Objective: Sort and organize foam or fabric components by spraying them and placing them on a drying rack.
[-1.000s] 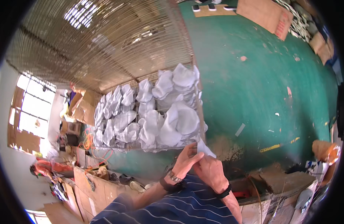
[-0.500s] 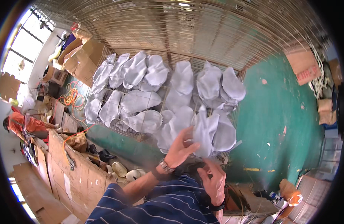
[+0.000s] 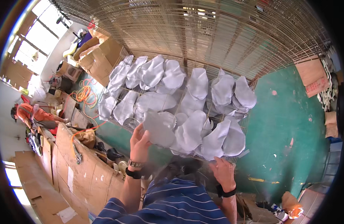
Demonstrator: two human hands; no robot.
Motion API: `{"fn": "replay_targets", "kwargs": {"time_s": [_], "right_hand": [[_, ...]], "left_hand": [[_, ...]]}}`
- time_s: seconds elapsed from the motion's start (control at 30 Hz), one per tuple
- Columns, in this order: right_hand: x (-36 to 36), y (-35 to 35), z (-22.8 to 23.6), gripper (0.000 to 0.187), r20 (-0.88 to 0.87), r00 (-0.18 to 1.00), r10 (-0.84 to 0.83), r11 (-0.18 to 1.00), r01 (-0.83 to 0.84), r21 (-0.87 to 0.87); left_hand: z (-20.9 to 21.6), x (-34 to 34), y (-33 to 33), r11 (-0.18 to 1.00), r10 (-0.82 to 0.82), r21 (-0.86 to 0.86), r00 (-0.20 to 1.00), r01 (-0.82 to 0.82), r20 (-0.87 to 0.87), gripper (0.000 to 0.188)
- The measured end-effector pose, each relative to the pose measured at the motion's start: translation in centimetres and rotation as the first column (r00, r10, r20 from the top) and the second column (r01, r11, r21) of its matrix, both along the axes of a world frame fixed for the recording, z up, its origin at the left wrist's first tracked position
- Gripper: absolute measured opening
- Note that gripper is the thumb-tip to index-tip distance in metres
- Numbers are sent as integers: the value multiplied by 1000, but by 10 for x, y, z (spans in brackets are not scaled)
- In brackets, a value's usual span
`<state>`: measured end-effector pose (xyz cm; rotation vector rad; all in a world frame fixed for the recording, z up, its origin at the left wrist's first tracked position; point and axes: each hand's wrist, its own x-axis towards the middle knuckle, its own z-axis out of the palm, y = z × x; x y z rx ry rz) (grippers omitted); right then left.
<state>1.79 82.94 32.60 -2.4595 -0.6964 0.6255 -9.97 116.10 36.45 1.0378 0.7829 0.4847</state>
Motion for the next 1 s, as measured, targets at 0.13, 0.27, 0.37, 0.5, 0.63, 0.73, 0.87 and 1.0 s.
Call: {"fn": "replay_targets", "kwargs": {"time_s": [0.13,0.27,0.37,0.5,0.63,0.73,0.87,1.0], "right_hand": [[-10,-23,-36,40,-9,998,62,983,-63,-171],[-34,-35,-48,39,-22,1000,-15,971,9,-240],[-58,-24,-49,40,-37,989,-145,940,126,-318],[-91,-8,-45,41,-168,906,-387,881,310,-357],[-126,11,-50,44,-168,876,-453,844,360,-398],[-146,23,-52,45,-197,858,-474,819,347,-457],[-163,41,-66,40,-233,865,-444,835,306,-457],[-171,56,-48,42,-254,835,-488,811,325,-487]], "left_hand": [[-3,-7,40,1000,15,7,998,-15,61,51],[-12,11,107,999,-34,41,990,29,135,48],[-35,54,182,996,-76,60,977,66,200,46],[-58,120,303,986,-117,149,943,73,311,41],[-81,183,392,987,-158,45,909,153,385,38],[-144,213,447,976,-183,-38,907,213,379,40],[-268,202,540,984,-106,-153,992,94,-75,70],[-311,226,520,984,-90,-174,941,34,-326,85]]}}
